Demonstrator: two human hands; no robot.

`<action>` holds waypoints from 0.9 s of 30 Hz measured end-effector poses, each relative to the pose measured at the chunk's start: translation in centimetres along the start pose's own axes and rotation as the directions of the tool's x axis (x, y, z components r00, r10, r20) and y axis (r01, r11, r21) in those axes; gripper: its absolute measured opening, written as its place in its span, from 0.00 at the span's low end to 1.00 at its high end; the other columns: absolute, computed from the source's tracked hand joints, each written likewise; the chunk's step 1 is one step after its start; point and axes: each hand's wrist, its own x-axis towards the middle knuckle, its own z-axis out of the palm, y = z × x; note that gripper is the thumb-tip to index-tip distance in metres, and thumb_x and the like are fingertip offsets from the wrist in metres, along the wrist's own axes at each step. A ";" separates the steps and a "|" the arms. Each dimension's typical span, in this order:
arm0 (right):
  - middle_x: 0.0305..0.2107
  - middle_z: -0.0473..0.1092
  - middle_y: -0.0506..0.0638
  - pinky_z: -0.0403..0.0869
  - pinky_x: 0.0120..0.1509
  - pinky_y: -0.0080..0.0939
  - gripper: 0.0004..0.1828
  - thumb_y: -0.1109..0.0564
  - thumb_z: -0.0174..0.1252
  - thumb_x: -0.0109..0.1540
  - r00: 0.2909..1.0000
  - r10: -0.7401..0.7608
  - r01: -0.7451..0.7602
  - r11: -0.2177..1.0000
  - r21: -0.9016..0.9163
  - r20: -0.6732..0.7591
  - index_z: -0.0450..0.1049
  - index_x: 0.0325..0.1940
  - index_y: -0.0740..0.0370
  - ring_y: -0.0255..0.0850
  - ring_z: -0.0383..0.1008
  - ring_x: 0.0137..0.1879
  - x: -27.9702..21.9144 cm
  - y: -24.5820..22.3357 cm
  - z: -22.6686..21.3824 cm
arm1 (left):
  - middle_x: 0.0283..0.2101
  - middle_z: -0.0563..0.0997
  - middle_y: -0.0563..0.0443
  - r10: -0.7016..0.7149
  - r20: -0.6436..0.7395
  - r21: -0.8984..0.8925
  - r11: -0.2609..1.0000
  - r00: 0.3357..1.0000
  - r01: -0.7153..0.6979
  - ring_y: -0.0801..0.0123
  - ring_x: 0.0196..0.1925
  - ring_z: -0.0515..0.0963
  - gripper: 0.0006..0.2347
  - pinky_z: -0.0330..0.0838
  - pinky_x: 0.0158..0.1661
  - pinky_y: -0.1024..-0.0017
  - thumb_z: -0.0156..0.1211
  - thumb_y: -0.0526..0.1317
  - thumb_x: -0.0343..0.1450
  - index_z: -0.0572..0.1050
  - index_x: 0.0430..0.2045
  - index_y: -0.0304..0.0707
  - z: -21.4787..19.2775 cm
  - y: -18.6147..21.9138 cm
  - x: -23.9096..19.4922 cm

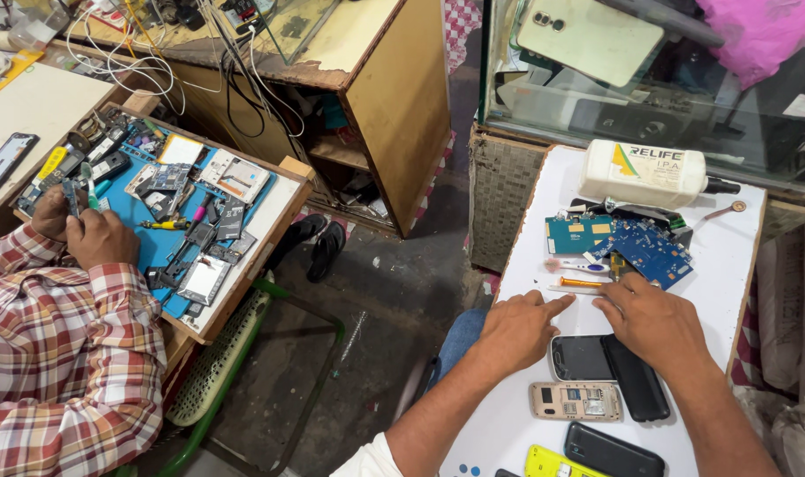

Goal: The person disassembles several mobile phones on a cluttered workbench. They remove back covers, batteries, and internal components from multiple devices, placing parts on the table.

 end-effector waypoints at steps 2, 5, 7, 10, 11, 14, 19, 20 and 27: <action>0.36 0.73 0.45 0.79 0.40 0.48 0.14 0.43 0.59 0.61 1.000 -0.010 0.010 1.000 -0.002 -0.021 0.81 0.44 0.48 0.46 0.79 0.38 0.0 0.1 0.0 | 0.41 0.79 0.44 0.001 0.003 0.000 1.000 1.000 -0.001 0.53 0.45 0.80 0.25 0.73 0.46 0.56 0.63 0.39 0.69 0.70 0.65 0.52 -0.1 0.1 0.0; 0.36 0.73 0.45 0.79 0.40 0.48 0.14 0.43 0.59 0.61 1.000 -0.003 0.004 1.000 0.012 -0.031 0.81 0.46 0.47 0.46 0.79 0.38 0.1 0.1 0.1 | 0.40 0.79 0.44 -0.008 0.019 0.004 1.000 1.000 0.007 0.54 0.45 0.80 0.25 0.73 0.46 0.56 0.63 0.39 0.69 0.70 0.65 0.51 -0.2 0.2 0.1; 0.37 0.74 0.45 0.79 0.40 0.48 0.14 0.43 0.58 0.62 1.000 0.012 -0.012 1.000 0.014 -0.027 0.81 0.48 0.46 0.46 0.79 0.37 0.1 0.0 0.0 | 0.40 0.79 0.44 -0.010 0.020 0.005 1.000 1.000 0.010 0.54 0.45 0.80 0.25 0.73 0.45 0.56 0.63 0.39 0.69 0.70 0.65 0.51 -0.3 0.3 0.0; 0.37 0.73 0.45 0.79 0.40 0.48 0.14 0.43 0.57 0.64 0.999 0.037 -0.037 0.999 0.001 -0.011 0.80 0.50 0.45 0.47 0.79 0.37 0.0 -0.2 -0.1 | 0.40 0.79 0.44 -0.007 0.012 0.006 1.000 1.000 0.007 0.53 0.45 0.80 0.25 0.73 0.45 0.56 0.63 0.39 0.69 0.70 0.64 0.51 -0.3 0.3 0.0; 0.37 0.73 0.45 0.79 0.40 0.49 0.15 0.43 0.57 0.64 0.999 0.042 -0.042 0.999 -0.003 -0.001 0.80 0.51 0.45 0.47 0.79 0.36 0.0 -0.3 -0.1 | 0.40 0.79 0.44 -0.008 0.016 0.009 1.000 1.000 0.008 0.54 0.45 0.80 0.25 0.73 0.45 0.56 0.63 0.39 0.69 0.70 0.64 0.51 -0.3 0.3 0.0; 0.38 0.73 0.46 0.78 0.39 0.50 0.15 0.44 0.56 0.64 1.000 0.031 -0.031 1.000 -0.004 0.002 0.80 0.52 0.45 0.48 0.79 0.36 0.0 -0.4 -0.2 | 0.41 0.79 0.44 -0.004 0.008 0.015 1.000 1.000 0.004 0.53 0.45 0.80 0.25 0.73 0.45 0.56 0.64 0.39 0.69 0.71 0.64 0.51 -0.3 0.3 0.0; 0.38 0.73 0.45 0.78 0.40 0.50 0.14 0.44 0.57 0.64 0.999 0.030 -0.030 1.000 0.005 0.023 0.79 0.48 0.49 0.47 0.79 0.39 -0.1 -0.1 -0.1 | 0.40 0.79 0.44 -0.009 0.013 0.027 1.000 1.000 0.008 0.53 0.44 0.80 0.25 0.73 0.45 0.56 0.64 0.39 0.69 0.71 0.64 0.51 -0.2 0.3 0.0; 0.38 0.73 0.45 0.78 0.40 0.50 0.14 0.44 0.57 0.63 0.999 0.028 -0.029 0.999 0.017 0.018 0.79 0.48 0.49 0.48 0.79 0.39 0.0 -0.1 -0.1 | 0.40 0.79 0.44 -0.007 0.012 0.028 1.000 1.000 0.007 0.54 0.44 0.80 0.25 0.73 0.45 0.56 0.64 0.39 0.69 0.71 0.64 0.50 -0.2 0.4 0.1; 0.36 0.73 0.46 0.78 0.39 0.50 0.14 0.45 0.59 0.62 1.000 -0.018 0.018 0.998 0.052 -0.013 0.79 0.47 0.50 0.49 0.78 0.38 0.0 -0.1 -0.8 | 0.40 0.79 0.44 -0.006 0.003 0.033 0.999 1.000 0.006 0.54 0.45 0.80 0.24 0.73 0.45 0.56 0.63 0.39 0.70 0.71 0.64 0.50 -0.3 0.5 0.0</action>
